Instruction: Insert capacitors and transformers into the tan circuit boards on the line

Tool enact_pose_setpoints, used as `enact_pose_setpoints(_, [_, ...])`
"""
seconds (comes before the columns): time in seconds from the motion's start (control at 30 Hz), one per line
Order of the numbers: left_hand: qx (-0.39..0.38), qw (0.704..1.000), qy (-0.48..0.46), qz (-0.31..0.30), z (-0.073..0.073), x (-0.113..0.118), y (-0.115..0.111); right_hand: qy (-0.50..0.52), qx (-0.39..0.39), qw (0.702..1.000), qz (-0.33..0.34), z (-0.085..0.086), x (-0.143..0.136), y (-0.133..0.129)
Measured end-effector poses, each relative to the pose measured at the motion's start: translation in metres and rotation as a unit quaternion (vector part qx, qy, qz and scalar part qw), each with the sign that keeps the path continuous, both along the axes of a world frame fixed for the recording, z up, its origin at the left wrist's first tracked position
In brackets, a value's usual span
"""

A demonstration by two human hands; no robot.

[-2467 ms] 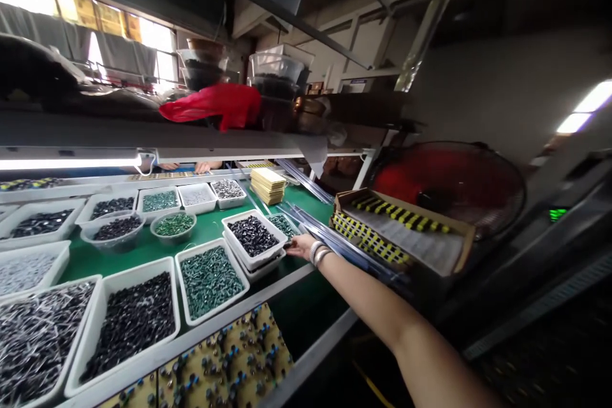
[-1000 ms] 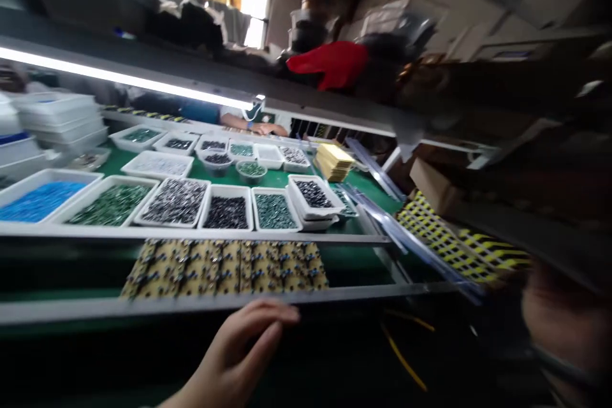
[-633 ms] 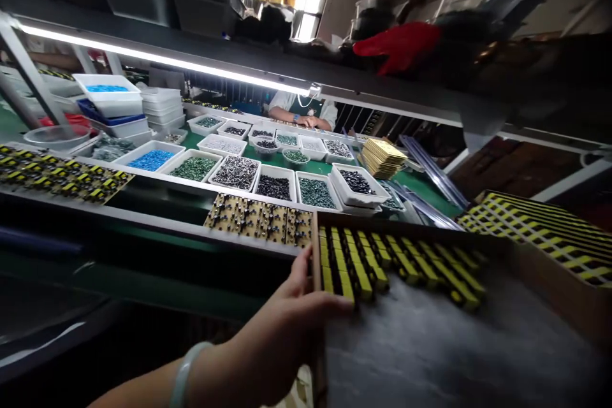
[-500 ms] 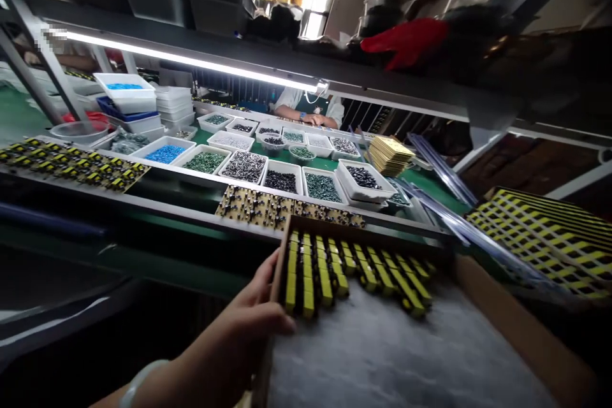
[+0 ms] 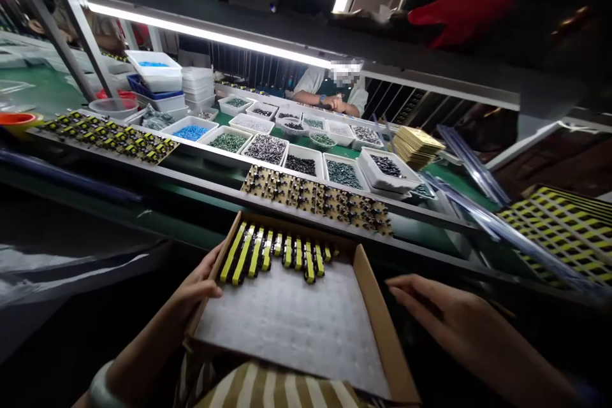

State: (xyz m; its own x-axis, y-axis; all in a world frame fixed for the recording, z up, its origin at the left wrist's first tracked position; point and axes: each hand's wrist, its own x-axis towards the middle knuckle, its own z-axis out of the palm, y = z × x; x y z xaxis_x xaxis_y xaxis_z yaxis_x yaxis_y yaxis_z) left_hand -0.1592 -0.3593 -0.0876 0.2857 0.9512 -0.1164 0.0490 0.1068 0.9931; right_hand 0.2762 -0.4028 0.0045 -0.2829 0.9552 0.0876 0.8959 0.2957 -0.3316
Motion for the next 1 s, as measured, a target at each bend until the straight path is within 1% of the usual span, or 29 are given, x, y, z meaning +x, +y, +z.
enact_pose_setpoints(0.03, [-0.004, 1.000, -0.005, 0.000, -0.002, 0.001, 0.003, 0.010, 0.013, 0.999, 0.042, 0.004, -0.024, 0.014])
enact_pose_setpoints(0.07, [-0.011, 1.000, 0.003, -0.004, -0.001, 0.001, 0.005, 0.011, 0.017, 0.996, 0.092, 0.004, -0.047, 0.026])
enact_pose_setpoints(0.1, [-0.014, 0.999, 0.038, -0.005, 0.001, -0.001, 0.006, -0.003, 0.021, 0.990, 0.140, 0.001, -0.069, 0.037])
enact_pose_setpoints(0.13, [-0.001, 0.994, 0.110, -0.003, 0.006, -0.005, 0.005, -0.029, 0.030, 0.984, 0.172, -0.005, -0.087, 0.045])
enact_pose_setpoints(0.17, [0.018, 0.978, 0.207, 0.004, 0.013, -0.009, 0.003, -0.061, 0.042, 0.978, 0.194, -0.014, -0.101, 0.052])
enact_pose_setpoints(0.2, [0.046, 0.947, 0.315, 0.033, 0.021, -0.013, 0.000, -0.089, 0.050, 0.972, 0.210, -0.023, -0.110, 0.056])
enact_pose_setpoints(0.23, [0.086, 0.910, 0.402, 0.061, 0.029, -0.016, -0.003, -0.114, 0.057, 0.967, 0.220, -0.032, -0.116, 0.060])
enact_pose_setpoints(0.27, [0.141, 0.874, 0.456, 0.092, 0.038, -0.016, -0.006, -0.130, 0.063, 0.964, 0.225, -0.041, -0.118, 0.062])
enact_pose_setpoints(0.3, [0.201, 0.846, 0.483, 0.103, 0.045, -0.013, -0.007, -0.138, 0.067, 0.962, 0.226, -0.049, -0.118, 0.062])
enact_pose_setpoints(0.33, [0.257, 0.829, 0.488, 0.093, 0.051, -0.006, -0.007, -0.136, 0.069, 0.963, 0.223, -0.055, -0.116, 0.062])
enact_pose_setpoints(0.37, [0.305, 0.819, 0.482, 0.059, 0.055, 0.003, -0.006, -0.124, 0.067, 0.966, 0.217, -0.060, -0.113, 0.062])
enact_pose_setpoints(0.4, [0.337, 0.813, 0.474, 0.009, 0.057, 0.015, -0.003, -0.103, 0.064, 0.970, 0.213, -0.063, -0.110, 0.060])
enact_pose_setpoints(0.43, [0.356, 0.805, 0.473, -0.042, 0.056, 0.028, 0.002, -0.075, 0.061, 0.973, 0.209, -0.064, -0.107, 0.059])
enact_pose_setpoints(0.47, [0.370, 0.790, 0.481, -0.090, 0.054, 0.041, 0.006, -0.044, 0.057, 0.976, 0.207, -0.063, -0.103, 0.058])
enact_pose_setpoints(0.5, [0.382, 0.768, 0.500, -0.122, 0.050, 0.053, 0.011, -0.011, 0.049, 0.977, 0.207, -0.061, -0.100, 0.058])
enact_pose_setpoints(0.57, [0.404, 0.724, 0.538, -0.153, 0.038, 0.072, 0.019, 0.050, 0.029, 0.978, 0.203, -0.051, -0.097, 0.060])
enact_pose_setpoints(0.63, [0.431, 0.692, 0.558, -0.156, 0.026, 0.081, 0.024, 0.104, 0.022, 0.976, 0.189, -0.036, -0.098, 0.071])
enact_pose_setpoints(0.67, [0.441, 0.684, 0.560, -0.155, 0.020, 0.082, 0.024, 0.126, 0.031, 0.975, 0.183, -0.028, -0.101, 0.080])
enact_pose_setpoints(0.73, [0.458, 0.680, 0.552, -0.150, 0.013, 0.082, 0.025, 0.156, 0.068, 0.969, 0.177, -0.012, -0.112, 0.104])
enact_pose_setpoints(0.8, [0.468, 0.681, 0.544, -0.143, 0.010, 0.080, 0.026, 0.182, 0.096, 0.959, 0.195, -0.003, -0.126, 0.135])
enact_pose_setpoints(0.83, [0.470, 0.682, 0.542, -0.141, 0.010, 0.079, 0.026, 0.189, 0.109, 0.956, 0.195, -0.001, -0.133, 0.150])
enact_pose_setpoints(0.9, [0.467, 0.680, 0.549, -0.136, 0.010, 0.079, 0.029, 0.176, 0.128, 0.958, 0.186, -0.003, -0.146, 0.177])
enact_pose_setpoints(1.0, [0.461, 0.672, 0.566, -0.125, 0.010, 0.082, 0.031, 0.135, 0.142, 0.967, 0.165, -0.012, -0.155, 0.200])
